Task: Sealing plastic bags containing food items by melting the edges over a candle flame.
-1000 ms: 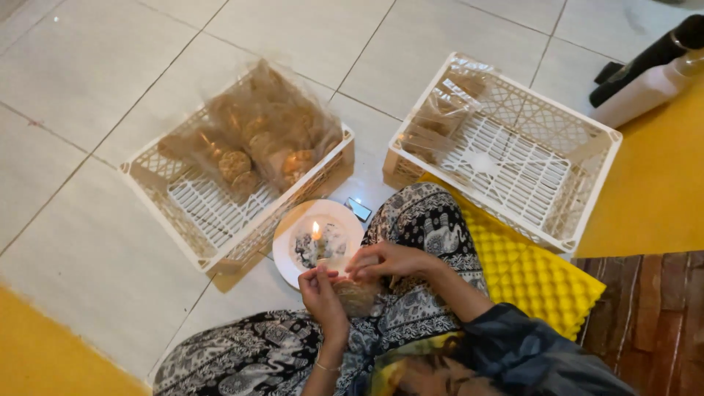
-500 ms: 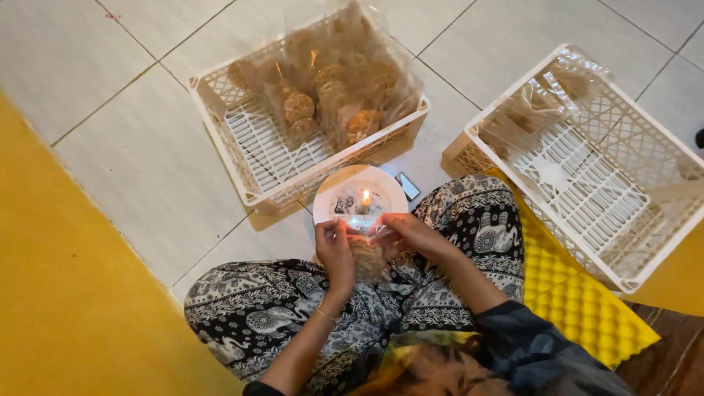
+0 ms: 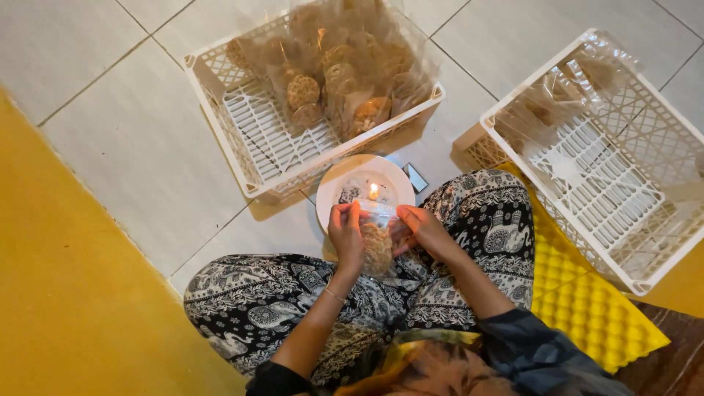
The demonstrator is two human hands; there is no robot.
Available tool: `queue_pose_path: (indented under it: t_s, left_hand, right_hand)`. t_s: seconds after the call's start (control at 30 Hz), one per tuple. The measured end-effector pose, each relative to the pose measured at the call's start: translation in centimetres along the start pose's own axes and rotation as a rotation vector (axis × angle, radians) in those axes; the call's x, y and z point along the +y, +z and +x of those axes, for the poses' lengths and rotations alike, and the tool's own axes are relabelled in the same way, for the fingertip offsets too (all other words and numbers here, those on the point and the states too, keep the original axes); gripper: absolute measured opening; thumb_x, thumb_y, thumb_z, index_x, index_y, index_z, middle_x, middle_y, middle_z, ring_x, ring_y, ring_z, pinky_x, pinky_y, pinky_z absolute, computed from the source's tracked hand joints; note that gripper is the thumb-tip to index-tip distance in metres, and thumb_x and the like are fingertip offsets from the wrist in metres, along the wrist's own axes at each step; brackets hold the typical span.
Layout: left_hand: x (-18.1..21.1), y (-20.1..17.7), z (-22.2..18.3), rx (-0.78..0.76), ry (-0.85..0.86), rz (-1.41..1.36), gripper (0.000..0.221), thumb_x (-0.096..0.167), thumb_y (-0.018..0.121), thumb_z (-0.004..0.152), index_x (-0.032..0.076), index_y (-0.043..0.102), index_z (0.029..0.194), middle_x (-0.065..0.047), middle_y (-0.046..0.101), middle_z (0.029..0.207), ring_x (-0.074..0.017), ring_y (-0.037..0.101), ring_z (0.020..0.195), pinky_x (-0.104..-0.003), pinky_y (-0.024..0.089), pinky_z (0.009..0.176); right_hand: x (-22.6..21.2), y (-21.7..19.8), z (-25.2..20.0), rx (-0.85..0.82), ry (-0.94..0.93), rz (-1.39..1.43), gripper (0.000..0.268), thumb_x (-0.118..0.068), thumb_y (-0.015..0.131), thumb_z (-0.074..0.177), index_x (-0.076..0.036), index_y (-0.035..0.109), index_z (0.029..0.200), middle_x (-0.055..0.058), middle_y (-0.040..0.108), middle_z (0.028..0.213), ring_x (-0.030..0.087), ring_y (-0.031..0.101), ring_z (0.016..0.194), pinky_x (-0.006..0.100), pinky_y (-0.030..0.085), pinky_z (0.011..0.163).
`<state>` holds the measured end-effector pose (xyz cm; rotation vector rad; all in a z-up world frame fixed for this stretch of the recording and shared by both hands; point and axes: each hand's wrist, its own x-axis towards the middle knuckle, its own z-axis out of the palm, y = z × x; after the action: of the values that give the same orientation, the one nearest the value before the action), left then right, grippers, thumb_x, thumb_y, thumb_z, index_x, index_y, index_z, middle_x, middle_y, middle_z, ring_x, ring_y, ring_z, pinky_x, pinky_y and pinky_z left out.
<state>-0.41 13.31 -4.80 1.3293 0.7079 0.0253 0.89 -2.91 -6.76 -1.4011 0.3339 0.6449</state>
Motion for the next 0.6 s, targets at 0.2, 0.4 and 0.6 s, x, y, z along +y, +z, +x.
queue_pose_path:
  t_s: [0.2,0.4,0.6]
  left_hand:
    - [-0.7,0.1,1.1,-0.016,-0.037,-0.020,0.016,0.025,0.064,0.097,0.011,0.060,0.090,-0.008,0.070,0.072,-0.0120,0.059,0.072,-0.025,0.049,0.070]
    - [-1.4,0.0,1.7,-0.042,-0.064,-0.077,0.018,0.027,0.064,0.098,0.012,0.061,0.089,-0.011,0.070,0.074,-0.0150,0.062,0.074,-0.027,0.050,0.072]
    - [-1.4,-0.1,1.9,-0.089,-0.076,-0.094,0.020,0.028,0.063,0.101,0.010,0.062,0.091,-0.012,0.071,0.079,-0.0181,0.066,0.076,-0.030,0.051,0.071]
  right_hand:
    - [0.2,-0.1,0.3,0.051,-0.042,-0.069,0.040,-0.027,0.050,0.108,0.007,0.067,0.120,0.021,0.069,0.090,0.032,0.075,0.072,0.046,0.064,0.056]
    - [-1.0,0.7,-0.8,0.083,-0.062,-0.043,0.036,-0.025,0.049,0.108,0.007,0.067,0.114,0.013,0.061,0.084,0.032,0.075,0.069,0.043,0.064,0.054]
    - [-1.1,0.4,-0.4,0.068,-0.054,0.000,0.040,-0.029,0.051,0.107,0.007,0.067,0.113,0.016,0.062,0.085,0.036,0.076,0.070,0.047,0.064,0.055]
